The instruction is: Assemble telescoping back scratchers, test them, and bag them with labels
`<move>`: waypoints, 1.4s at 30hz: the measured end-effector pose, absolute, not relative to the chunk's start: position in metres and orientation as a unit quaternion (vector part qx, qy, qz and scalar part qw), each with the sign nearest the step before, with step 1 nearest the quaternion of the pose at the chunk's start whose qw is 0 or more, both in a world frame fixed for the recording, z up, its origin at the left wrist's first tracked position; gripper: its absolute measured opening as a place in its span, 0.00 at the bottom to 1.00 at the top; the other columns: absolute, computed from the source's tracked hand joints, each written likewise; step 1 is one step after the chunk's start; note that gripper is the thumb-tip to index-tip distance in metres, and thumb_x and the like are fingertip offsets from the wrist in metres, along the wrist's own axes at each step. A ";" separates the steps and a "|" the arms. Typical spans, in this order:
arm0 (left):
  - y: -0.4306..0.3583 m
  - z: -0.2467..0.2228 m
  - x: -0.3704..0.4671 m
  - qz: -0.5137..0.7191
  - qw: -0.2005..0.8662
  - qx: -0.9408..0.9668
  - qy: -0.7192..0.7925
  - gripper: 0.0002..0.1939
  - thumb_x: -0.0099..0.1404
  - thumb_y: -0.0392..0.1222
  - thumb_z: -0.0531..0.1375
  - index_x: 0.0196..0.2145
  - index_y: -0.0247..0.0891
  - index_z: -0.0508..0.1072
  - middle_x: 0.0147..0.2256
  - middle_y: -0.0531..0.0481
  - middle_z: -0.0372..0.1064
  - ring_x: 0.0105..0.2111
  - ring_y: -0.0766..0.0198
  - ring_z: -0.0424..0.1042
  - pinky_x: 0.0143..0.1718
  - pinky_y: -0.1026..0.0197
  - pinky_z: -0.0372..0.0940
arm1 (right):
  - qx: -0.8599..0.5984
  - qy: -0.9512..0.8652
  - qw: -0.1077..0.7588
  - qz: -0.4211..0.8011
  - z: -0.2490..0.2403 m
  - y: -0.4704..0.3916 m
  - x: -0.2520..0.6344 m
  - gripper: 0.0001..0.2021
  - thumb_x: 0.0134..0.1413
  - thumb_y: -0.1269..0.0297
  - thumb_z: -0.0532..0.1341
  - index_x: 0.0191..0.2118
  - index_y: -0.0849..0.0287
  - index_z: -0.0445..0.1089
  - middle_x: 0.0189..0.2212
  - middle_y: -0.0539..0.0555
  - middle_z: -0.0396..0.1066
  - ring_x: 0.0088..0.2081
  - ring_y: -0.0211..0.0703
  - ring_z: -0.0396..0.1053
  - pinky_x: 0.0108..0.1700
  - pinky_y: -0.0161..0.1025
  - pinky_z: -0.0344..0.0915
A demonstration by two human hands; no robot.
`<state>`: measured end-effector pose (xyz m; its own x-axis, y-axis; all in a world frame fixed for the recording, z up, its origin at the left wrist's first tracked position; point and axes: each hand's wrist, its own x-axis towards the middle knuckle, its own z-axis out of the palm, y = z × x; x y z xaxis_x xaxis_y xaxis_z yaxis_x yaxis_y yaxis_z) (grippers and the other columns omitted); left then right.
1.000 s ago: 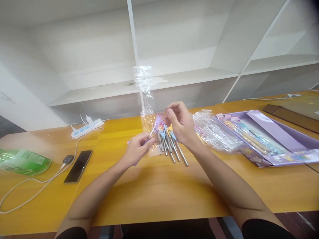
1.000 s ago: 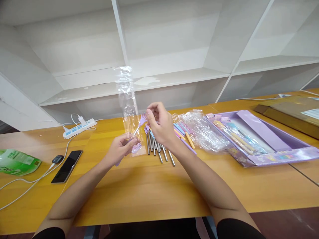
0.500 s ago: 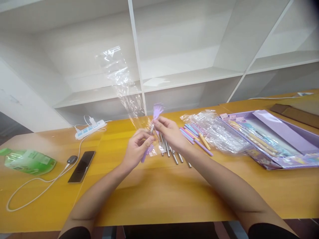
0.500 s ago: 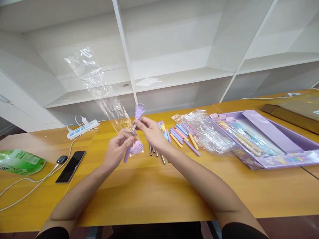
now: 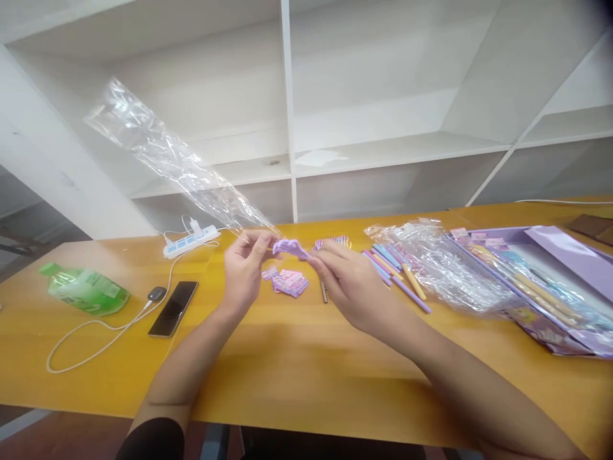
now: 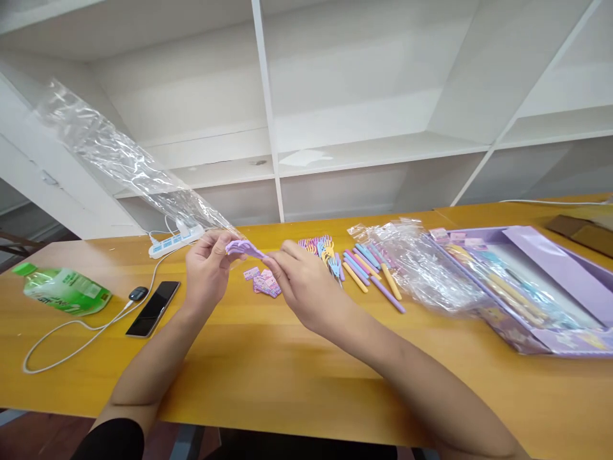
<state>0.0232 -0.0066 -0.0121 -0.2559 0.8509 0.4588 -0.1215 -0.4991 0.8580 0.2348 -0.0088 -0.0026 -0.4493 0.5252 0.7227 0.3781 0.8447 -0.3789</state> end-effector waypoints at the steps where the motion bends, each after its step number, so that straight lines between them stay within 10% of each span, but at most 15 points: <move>1: -0.008 -0.011 0.023 0.706 0.349 0.500 0.362 0.17 0.66 0.54 0.72 0.35 0.37 0.79 0.36 0.47 0.78 0.36 0.62 0.79 0.36 0.62 0.77 | -0.269 -0.849 0.447 0.081 -0.006 -0.005 0.231 0.18 0.79 0.63 0.52 0.36 0.56 0.73 0.31 0.52 0.65 0.31 0.39 0.64 0.35 0.40 0.62; 32: -0.021 -0.006 0.024 0.627 0.482 0.506 0.344 0.16 0.68 0.50 0.73 0.44 0.34 0.83 0.42 0.41 0.84 0.42 0.51 0.85 0.47 0.50 0.83 | -0.250 -0.808 0.533 0.005 -0.018 0.021 0.237 0.06 0.70 0.61 0.66 0.46 0.55 0.80 0.30 0.51 0.70 0.30 0.38 0.68 0.32 0.37 0.65; 42: -0.020 -0.009 0.029 0.622 0.460 0.537 0.337 0.14 0.68 0.49 0.72 0.43 0.34 0.85 0.41 0.40 0.85 0.41 0.51 0.86 0.46 0.52 0.83 | -0.310 -0.782 0.475 0.260 -0.005 0.019 0.252 0.34 0.56 0.41 0.74 0.62 0.52 0.69 0.36 0.51 0.79 0.35 0.44 0.78 0.40 0.43 0.76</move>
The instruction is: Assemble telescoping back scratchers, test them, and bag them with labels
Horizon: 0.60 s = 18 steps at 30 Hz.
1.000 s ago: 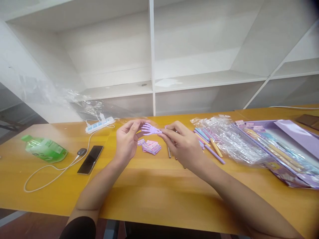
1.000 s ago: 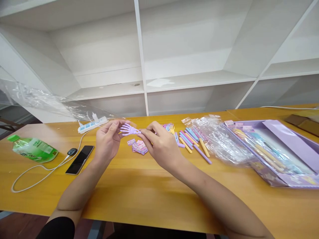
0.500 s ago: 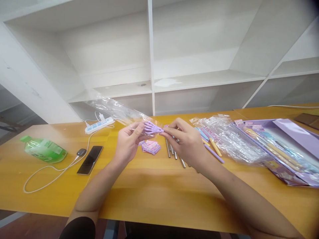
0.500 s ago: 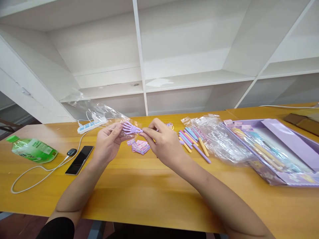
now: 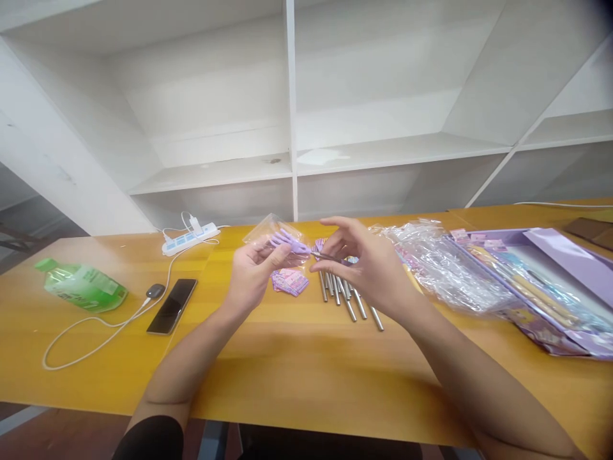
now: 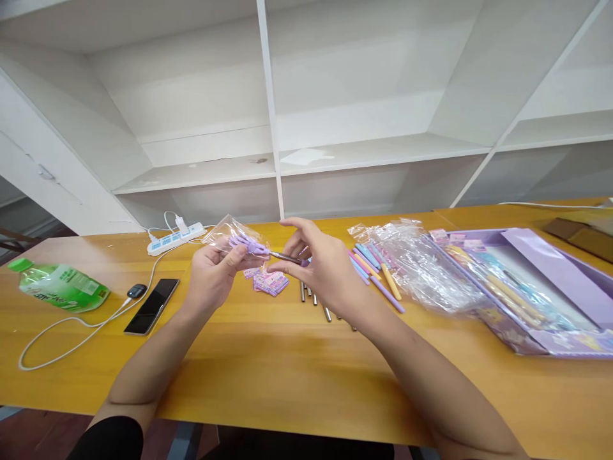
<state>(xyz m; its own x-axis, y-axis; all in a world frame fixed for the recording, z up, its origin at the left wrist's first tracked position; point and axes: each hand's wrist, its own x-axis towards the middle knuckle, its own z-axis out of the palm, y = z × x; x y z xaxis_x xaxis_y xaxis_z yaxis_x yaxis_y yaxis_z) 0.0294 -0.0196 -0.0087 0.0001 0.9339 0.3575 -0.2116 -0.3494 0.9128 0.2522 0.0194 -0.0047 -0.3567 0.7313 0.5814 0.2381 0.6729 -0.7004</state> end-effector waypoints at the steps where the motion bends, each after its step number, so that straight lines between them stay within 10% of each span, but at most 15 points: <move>1: -0.018 -0.007 0.027 0.643 0.446 0.527 0.332 0.13 0.68 0.48 0.72 0.41 0.34 0.85 0.40 0.41 0.84 0.40 0.52 0.86 0.45 0.53 0.83 | -0.318 -0.795 0.445 0.262 -0.001 0.020 0.256 0.31 0.58 0.42 0.73 0.60 0.52 0.71 0.38 0.52 0.80 0.37 0.45 0.78 0.40 0.43 0.76; 6: -0.014 0.008 0.010 0.706 0.399 0.498 0.308 0.13 0.67 0.48 0.73 0.40 0.35 0.83 0.40 0.43 0.84 0.40 0.55 0.85 0.45 0.55 0.83 | -0.344 -0.839 0.339 0.250 0.014 0.025 0.274 0.12 0.71 0.50 0.64 0.46 0.51 0.80 0.42 0.52 0.82 0.41 0.42 0.78 0.41 0.41 0.73; 18: -0.010 -0.012 0.026 0.633 0.474 0.514 0.332 0.16 0.67 0.51 0.73 0.40 0.33 0.84 0.41 0.39 0.84 0.42 0.49 0.85 0.48 0.49 0.82 | -0.289 -0.799 0.520 0.091 -0.001 0.014 0.254 0.08 0.63 0.61 0.72 0.40 0.55 0.74 0.34 0.50 0.77 0.33 0.37 0.74 0.33 0.35 0.70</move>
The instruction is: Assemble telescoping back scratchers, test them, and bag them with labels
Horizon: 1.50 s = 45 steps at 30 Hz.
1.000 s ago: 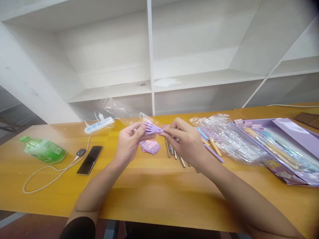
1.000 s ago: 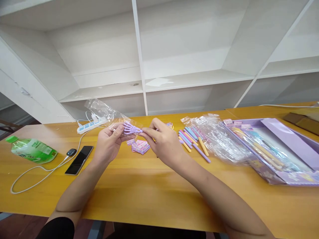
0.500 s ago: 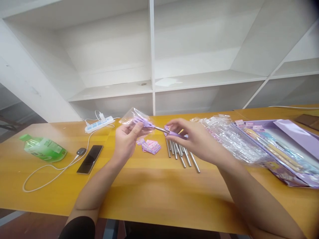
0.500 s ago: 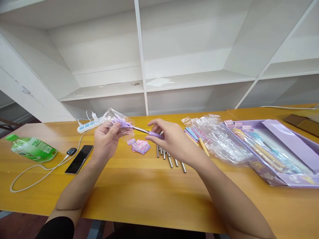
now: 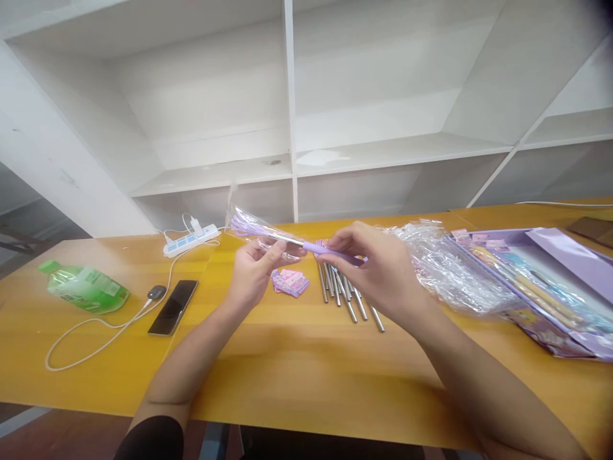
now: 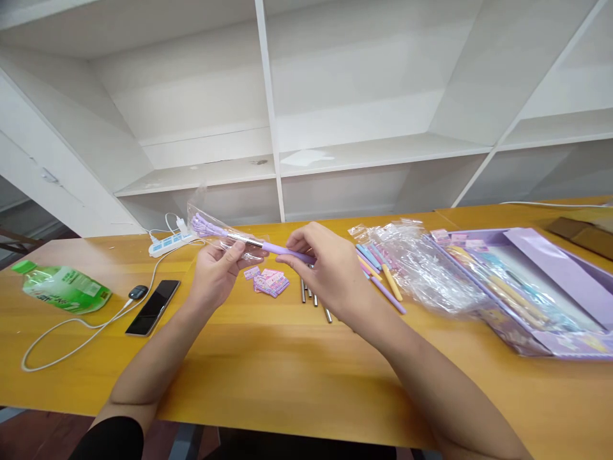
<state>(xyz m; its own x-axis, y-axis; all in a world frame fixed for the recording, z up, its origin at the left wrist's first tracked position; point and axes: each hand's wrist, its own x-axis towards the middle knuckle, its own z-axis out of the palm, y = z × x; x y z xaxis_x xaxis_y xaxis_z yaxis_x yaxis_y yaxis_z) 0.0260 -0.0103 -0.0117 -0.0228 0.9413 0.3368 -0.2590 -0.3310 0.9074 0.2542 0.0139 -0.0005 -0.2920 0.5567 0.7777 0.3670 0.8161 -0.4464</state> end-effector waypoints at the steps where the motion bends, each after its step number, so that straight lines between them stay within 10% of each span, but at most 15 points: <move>1: -0.010 -0.014 0.028 0.628 0.481 0.515 0.330 0.16 0.67 0.51 0.73 0.40 0.34 0.84 0.41 0.39 0.84 0.43 0.49 0.85 0.48 0.48 0.82 | -0.287 -0.793 0.530 0.087 -0.003 0.013 0.252 0.10 0.63 0.60 0.72 0.40 0.55 0.72 0.33 0.50 0.78 0.32 0.37 0.75 0.32 0.35 0.70; 10: -0.005 0.001 0.011 0.658 0.474 0.515 0.276 0.28 0.69 0.67 0.65 0.48 0.39 0.83 0.56 0.38 0.78 0.51 0.53 0.78 0.44 0.56 0.80 | -0.264 -0.778 0.565 0.073 -0.004 0.018 0.245 0.12 0.66 0.58 0.70 0.38 0.54 0.68 0.31 0.49 0.74 0.31 0.37 0.74 0.30 0.35 0.70; 18: 0.004 -0.001 0.005 0.727 0.436 0.451 0.280 0.16 0.63 0.51 0.75 0.39 0.36 0.82 0.35 0.49 0.78 0.32 0.68 0.76 0.35 0.65 0.76 | -0.249 -0.776 0.576 0.059 -0.008 0.023 0.242 0.10 0.66 0.59 0.70 0.36 0.54 0.70 0.31 0.50 0.76 0.30 0.37 0.73 0.29 0.36 0.68; 26: -0.003 -0.012 0.026 0.665 0.487 0.464 0.324 0.20 0.59 0.52 0.77 0.38 0.34 0.80 0.37 0.46 0.79 0.38 0.57 0.82 0.45 0.51 0.81 | -0.219 -0.804 0.553 -0.002 -0.008 0.016 0.237 0.03 0.70 0.65 0.66 0.42 0.53 0.71 0.34 0.52 0.76 0.35 0.41 0.74 0.33 0.38 0.70; 36: 0.004 0.003 -0.002 0.735 0.442 0.411 0.309 0.19 0.57 0.47 0.79 0.40 0.37 0.81 0.37 0.53 0.78 0.37 0.68 0.78 0.41 0.64 0.80 | -0.164 -0.848 0.503 0.025 0.008 0.018 0.257 0.08 0.70 0.72 0.63 0.48 0.51 0.75 0.43 0.52 0.80 0.42 0.41 0.78 0.43 0.42 0.73; 45: -0.006 -0.009 0.022 0.639 0.512 0.471 0.328 0.18 0.62 0.51 0.76 0.40 0.35 0.82 0.36 0.47 0.79 0.37 0.61 0.81 0.39 0.59 0.80 | -0.181 -0.839 0.506 -0.087 0.005 0.010 0.260 0.06 0.68 0.70 0.68 0.39 0.49 0.77 0.35 0.45 0.83 0.33 0.41 0.70 0.36 0.46 0.57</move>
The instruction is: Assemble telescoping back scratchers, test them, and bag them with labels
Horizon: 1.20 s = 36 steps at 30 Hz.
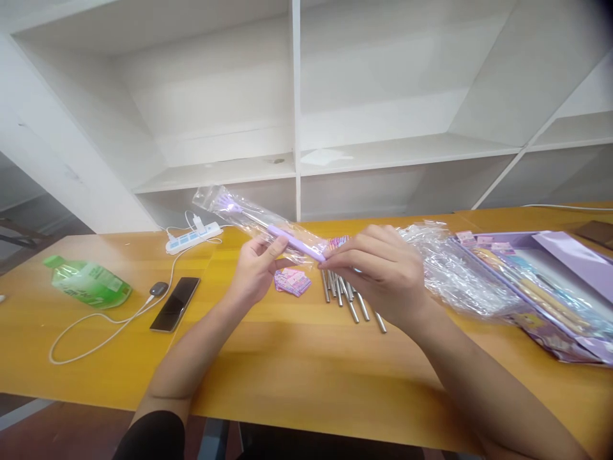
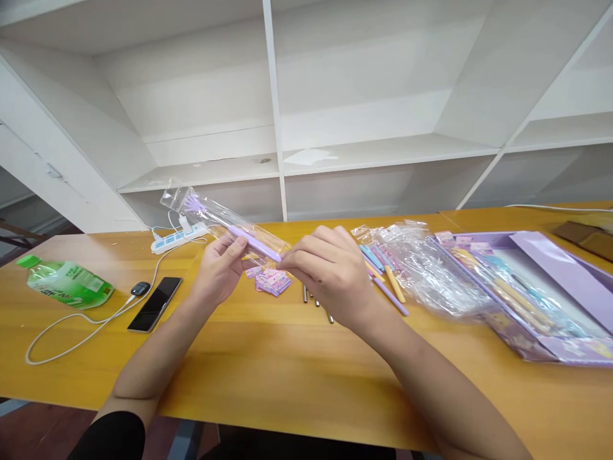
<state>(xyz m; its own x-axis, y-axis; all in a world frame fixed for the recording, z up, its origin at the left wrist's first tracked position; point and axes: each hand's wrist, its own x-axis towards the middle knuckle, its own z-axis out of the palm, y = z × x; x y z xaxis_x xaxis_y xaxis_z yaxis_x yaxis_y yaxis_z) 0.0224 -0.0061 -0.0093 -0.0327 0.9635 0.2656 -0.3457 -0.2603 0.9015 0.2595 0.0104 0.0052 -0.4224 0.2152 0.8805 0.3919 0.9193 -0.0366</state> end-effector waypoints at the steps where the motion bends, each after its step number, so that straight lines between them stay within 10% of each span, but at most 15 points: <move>1: -0.008 -0.009 0.024 0.634 0.515 0.472 0.331 0.18 0.62 0.52 0.76 0.40 0.35 0.82 0.36 0.47 0.79 0.37 0.60 0.81 0.39 0.58 0.80 | -0.185 -0.840 0.502 -0.088 0.005 0.010 0.259 0.06 0.68 0.69 0.67 0.39 0.49 0.77 0.34 0.45 0.83 0.32 0.41 0.70 0.36 0.46 0.57; 10: -0.008 -0.005 0.018 0.647 0.480 0.482 0.346 0.19 0.61 0.52 0.76 0.38 0.34 0.80 0.35 0.47 0.77 0.36 0.59 0.81 0.34 0.60 0.79 | -0.154 -0.842 0.511 -0.085 0.004 0.020 0.258 0.04 0.67 0.64 0.70 0.40 0.50 0.75 0.37 0.46 0.83 0.34 0.40 0.74 0.37 0.45 0.58; 14: -0.005 0.000 0.007 0.654 0.478 0.480 0.337 0.16 0.64 0.50 0.74 0.38 0.35 0.79 0.34 0.49 0.76 0.33 0.63 0.78 0.32 0.63 0.78 | -0.079 -0.877 0.469 -0.066 0.004 0.031 0.266 0.20 0.59 0.51 0.74 0.54 0.49 0.75 0.50 0.54 0.80 0.47 0.48 0.78 0.47 0.47 0.70; 21: -0.003 0.002 0.003 0.607 0.497 0.501 0.364 0.19 0.61 0.52 0.75 0.39 0.34 0.80 0.34 0.46 0.78 0.34 0.58 0.80 0.32 0.59 0.79 | -0.087 -0.868 0.487 -0.055 -0.005 0.032 0.258 0.09 0.68 0.70 0.65 0.45 0.44 0.78 0.46 0.49 0.80 0.45 0.44 0.77 0.47 0.45 0.69; 36: -0.002 -0.015 0.012 0.514 0.536 0.569 0.354 0.18 0.70 0.54 0.69 0.47 0.36 0.79 0.40 0.41 0.82 0.40 0.53 0.83 0.39 0.55 0.81 | -0.158 -0.895 0.400 0.115 -0.008 0.023 0.250 0.02 0.71 0.64 0.63 0.44 0.54 0.73 0.55 0.59 0.65 0.56 0.48 0.71 0.55 0.50 0.74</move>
